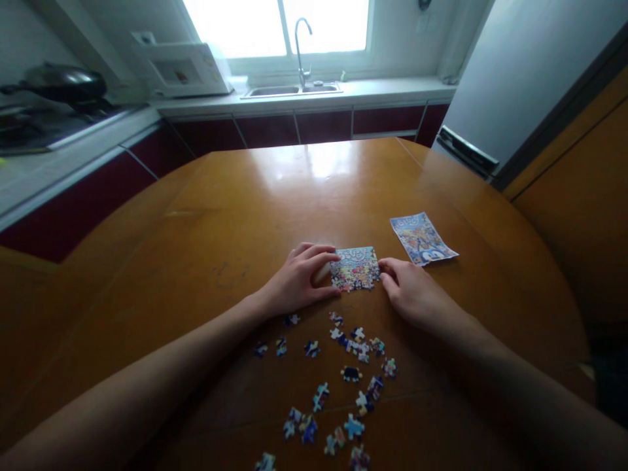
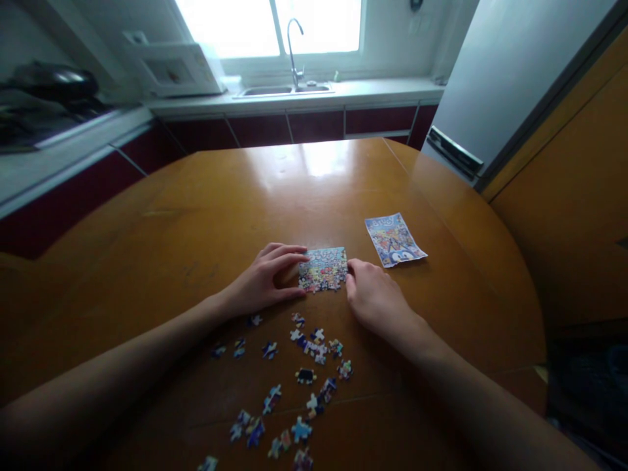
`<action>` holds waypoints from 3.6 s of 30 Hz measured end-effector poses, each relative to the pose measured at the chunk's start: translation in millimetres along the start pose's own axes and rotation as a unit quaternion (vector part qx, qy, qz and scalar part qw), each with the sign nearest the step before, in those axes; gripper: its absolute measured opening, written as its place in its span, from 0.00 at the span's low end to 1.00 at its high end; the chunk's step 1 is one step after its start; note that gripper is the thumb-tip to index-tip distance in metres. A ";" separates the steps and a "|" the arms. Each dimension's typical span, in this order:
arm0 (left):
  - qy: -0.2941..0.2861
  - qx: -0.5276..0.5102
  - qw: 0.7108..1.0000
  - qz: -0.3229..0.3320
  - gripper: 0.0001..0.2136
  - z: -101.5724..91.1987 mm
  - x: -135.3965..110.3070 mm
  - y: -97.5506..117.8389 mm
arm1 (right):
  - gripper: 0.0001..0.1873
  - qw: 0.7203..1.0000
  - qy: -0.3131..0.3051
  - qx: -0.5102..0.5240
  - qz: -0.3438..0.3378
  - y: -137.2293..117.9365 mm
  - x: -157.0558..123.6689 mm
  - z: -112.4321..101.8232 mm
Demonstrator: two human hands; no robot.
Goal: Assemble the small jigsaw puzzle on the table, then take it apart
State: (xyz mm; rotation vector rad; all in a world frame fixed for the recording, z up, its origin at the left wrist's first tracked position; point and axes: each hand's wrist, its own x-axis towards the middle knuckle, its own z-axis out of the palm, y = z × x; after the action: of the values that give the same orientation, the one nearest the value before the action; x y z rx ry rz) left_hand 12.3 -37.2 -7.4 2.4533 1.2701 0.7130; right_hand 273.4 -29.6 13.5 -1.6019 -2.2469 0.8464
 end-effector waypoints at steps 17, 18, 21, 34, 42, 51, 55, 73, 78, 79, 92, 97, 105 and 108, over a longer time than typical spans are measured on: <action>-0.015 0.031 0.999 0.014 0.23 0.5 0.0 3.9 | 0.06 0.980 -0.017 0.054 -0.190 -38.1 -40.8 -2.0; -0.013 0.030 0.999 0.014 0.23 0.6 0.0 3.9 | 0.06 0.972 -0.059 0.051 -0.222 -43.7 -48.3 -1.1; -0.018 0.026 0.999 0.013 0.23 0.4 0.1 3.9 | 0.08 0.937 -0.174 -0.016 -0.303 -57.7 -68.5 4.4; -0.029 0.025 0.999 0.006 0.22 0.0 0.4 3.4 | 0.05 0.890 -0.165 -0.139 -0.403 -59.2 -100.2 56.5; -0.028 0.026 0.999 0.008 0.21 -0.4 0.1 0.5 | 0.03 0.893 -0.178 -0.101 -0.401 -62.0 -97.1 53.3; -0.029 0.031 0.999 0.007 0.20 -1.5 -0.3 0.3 | 0.06 0.985 0.012 0.149 -0.086 -13.5 -7.9 -29.1; -0.031 0.032 0.999 0.007 0.20 -0.9 -0.5 -1.3 | 0.05 0.987 0.010 0.160 -0.019 8.5 14.0 -25.6; -0.030 0.031 0.999 0.012 0.18 -2.6 1.2 0.9 | 0.07 0.991 0.002 0.133 -0.020 10.6 16.5 -11.7; -0.028 0.029 0.999 0.011 0.17 -1.2 0.6 0.5 | 0.07 0.992 0.002 0.120 -0.024 10.7 16.7 -11.1; -0.028 0.029 0.999 0.011 0.17 -1.2 0.5 0.5 | 0.07 0.993 0.003 0.118 -0.026 10.8 16.7 -10.8; -0.032 0.028 0.999 0.010 0.17 -2.2 1.5 1.1 | 0.05 0.995 0.019 0.088 -0.033 12.4 16.5 -3.4; -0.032 0.033 0.999 0.010 0.17 -2.2 1.4 0.8 | 0.06 0.997 0.015 0.068 -0.036 9.4 15.2 -4.0; -0.031 0.032 0.999 0.010 0.17 -3.3 1.8 2.8 | 0.04 0.997 0.025 0.058 -0.035 9.9 15.5 0.0; -0.032 0.032 0.999 0.013 0.17 -3.0 1.5 2.3 | 0.03 0.996 0.033 0.072 -0.033 11.7 17.2 -2.9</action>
State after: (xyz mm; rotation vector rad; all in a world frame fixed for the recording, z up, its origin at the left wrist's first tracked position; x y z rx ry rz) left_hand 12.9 -37.2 -3.4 2.5262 1.2585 0.6029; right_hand 277.8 -10.1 6.8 -1.4624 -2.1284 0.9031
